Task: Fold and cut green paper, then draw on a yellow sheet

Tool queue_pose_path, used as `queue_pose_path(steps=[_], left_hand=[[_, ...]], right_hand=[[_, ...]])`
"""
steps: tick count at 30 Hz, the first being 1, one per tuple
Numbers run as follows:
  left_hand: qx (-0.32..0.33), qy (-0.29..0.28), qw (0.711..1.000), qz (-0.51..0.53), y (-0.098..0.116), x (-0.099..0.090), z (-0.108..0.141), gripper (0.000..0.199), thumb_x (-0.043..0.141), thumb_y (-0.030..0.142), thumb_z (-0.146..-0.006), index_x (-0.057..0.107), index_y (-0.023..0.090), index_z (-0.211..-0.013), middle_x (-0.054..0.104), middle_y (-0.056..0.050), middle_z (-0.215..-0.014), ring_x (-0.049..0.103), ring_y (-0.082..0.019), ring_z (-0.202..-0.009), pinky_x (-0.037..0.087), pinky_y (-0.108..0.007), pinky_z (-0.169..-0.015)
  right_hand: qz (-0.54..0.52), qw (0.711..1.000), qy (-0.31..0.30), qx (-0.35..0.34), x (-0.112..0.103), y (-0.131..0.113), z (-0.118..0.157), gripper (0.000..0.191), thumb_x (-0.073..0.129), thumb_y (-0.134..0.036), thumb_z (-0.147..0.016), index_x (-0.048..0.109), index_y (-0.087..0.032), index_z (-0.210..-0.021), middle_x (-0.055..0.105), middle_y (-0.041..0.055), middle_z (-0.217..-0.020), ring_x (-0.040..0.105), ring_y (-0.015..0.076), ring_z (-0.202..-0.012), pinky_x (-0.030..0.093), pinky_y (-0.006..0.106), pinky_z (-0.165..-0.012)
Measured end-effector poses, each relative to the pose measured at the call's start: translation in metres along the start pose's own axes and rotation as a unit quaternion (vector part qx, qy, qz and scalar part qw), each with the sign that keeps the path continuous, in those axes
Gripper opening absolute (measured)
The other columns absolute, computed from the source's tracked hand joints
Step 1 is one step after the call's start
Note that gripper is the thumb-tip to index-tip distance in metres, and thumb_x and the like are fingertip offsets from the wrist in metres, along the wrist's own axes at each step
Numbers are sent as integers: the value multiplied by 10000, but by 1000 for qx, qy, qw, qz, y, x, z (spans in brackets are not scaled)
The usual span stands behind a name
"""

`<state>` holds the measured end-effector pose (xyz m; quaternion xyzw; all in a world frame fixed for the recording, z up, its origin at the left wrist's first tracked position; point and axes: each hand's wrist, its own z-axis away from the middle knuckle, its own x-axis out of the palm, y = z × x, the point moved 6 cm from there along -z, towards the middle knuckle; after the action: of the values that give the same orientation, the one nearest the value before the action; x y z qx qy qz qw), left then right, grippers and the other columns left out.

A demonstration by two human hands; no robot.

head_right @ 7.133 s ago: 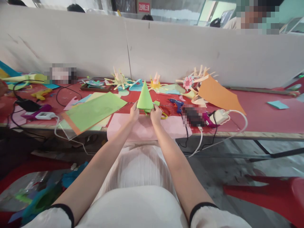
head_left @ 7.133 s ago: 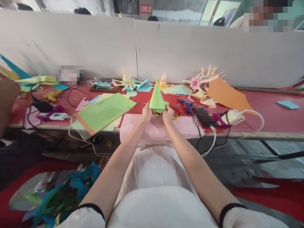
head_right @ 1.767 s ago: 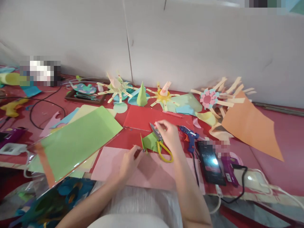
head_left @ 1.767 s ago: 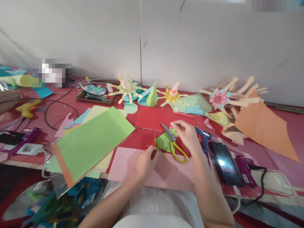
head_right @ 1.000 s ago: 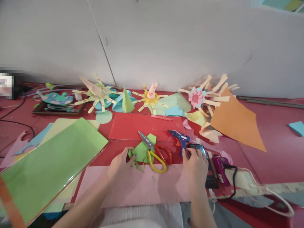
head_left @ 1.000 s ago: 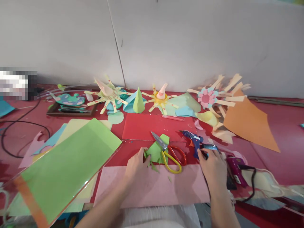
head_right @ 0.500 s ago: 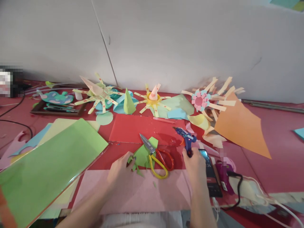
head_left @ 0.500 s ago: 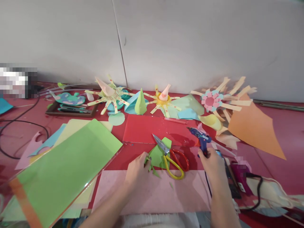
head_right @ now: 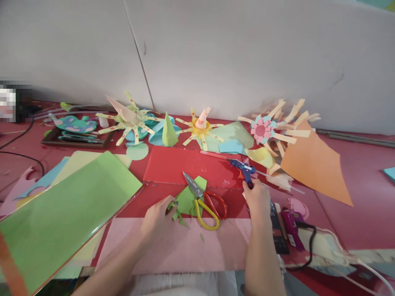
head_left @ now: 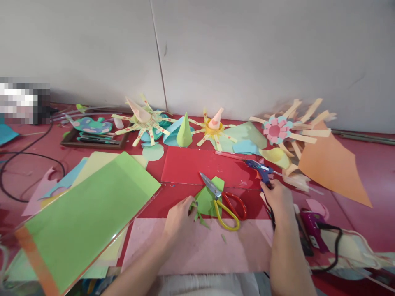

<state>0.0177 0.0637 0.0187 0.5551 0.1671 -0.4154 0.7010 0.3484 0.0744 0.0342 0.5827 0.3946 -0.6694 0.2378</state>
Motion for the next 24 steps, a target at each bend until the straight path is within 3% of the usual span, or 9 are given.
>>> queue_pose_path(steps=[3, 7, 9, 12, 15, 20, 24], left_hand=[[-7, -5, 1000, 3, -1, 0, -1, 111, 411, 239, -820, 521, 238, -799, 621, 25, -702, 540, -128, -609, 287, -200, -559], [-16, -10, 1000, 20, -2, 0, -1, 100, 426, 235, -812, 525, 233, -799, 614, 30, -666, 539, -124, -594, 288, -197, -556], [-18, -14, 999, 36, -3, 2, -1, 99, 423, 234, -811, 520, 228, -793, 606, 32, -638, 539, -123, -585, 292, -197, -552], [-12, -16, 997, 71, -2, 4, 0, 91, 418, 226, -805, 508, 221, -787, 581, 39, -597, 527, -122, -563, 309, -197, -554], [-3, -7, 993, 118, 0, 4, 0, 84, 420, 234, -799, 496, 210, -772, 561, 46, -592, 505, -111, -542, 331, -196, -557], [8, -2, 982, 190, 3, -1, 0, 93, 445, 259, -794, 497, 191, -756, 571, 48, -625, 491, -91, -538, 361, -191, -564], [22, 7, 973, 228, 5, -9, 2, 104, 454, 254, -787, 506, 179, -739, 567, 34, -614, 505, -96, -557, 371, -192, -567]], right_hand=[[2, 1000, 2, 3, -6, -1, 6, 256, 500, -393, -752, 619, -166, -769, 668, 129, -795, 593, 259, -750, 368, 315, -595], [-1, 998, 64, -22, -30, -11, 22, 355, 458, -482, -776, 620, -167, -751, 661, 141, -844, 590, 265, -756, 386, 328, -609], [-45, 997, 28, -62, -32, -22, 35, 367, 463, -507, -770, 611, -177, -705, 656, 113, -754, 592, 236, -687, 404, 321, -621], [-117, 976, -120, -139, -17, -45, 65, 327, 483, -500, -776, 617, -205, -819, 662, 55, -796, 612, 190, -695, 434, 290, -661], [-93, 959, -190, -189, 0, -65, 96, 276, 535, -448, -761, 585, -240, -934, 649, 33, -946, 634, 194, -808, 439, 282, -670], [-18, 966, -182, -181, 19, -81, 114, 230, 511, -385, -789, 513, -215, -944, 631, 51, -966, 650, 223, -762, 373, 273, -525], [-20, 968, -166, -185, 26, -85, 115, 220, 451, -401, -838, 487, -199, -918, 625, 71, -973, 650, 241, -779, 375, 283, -532]])
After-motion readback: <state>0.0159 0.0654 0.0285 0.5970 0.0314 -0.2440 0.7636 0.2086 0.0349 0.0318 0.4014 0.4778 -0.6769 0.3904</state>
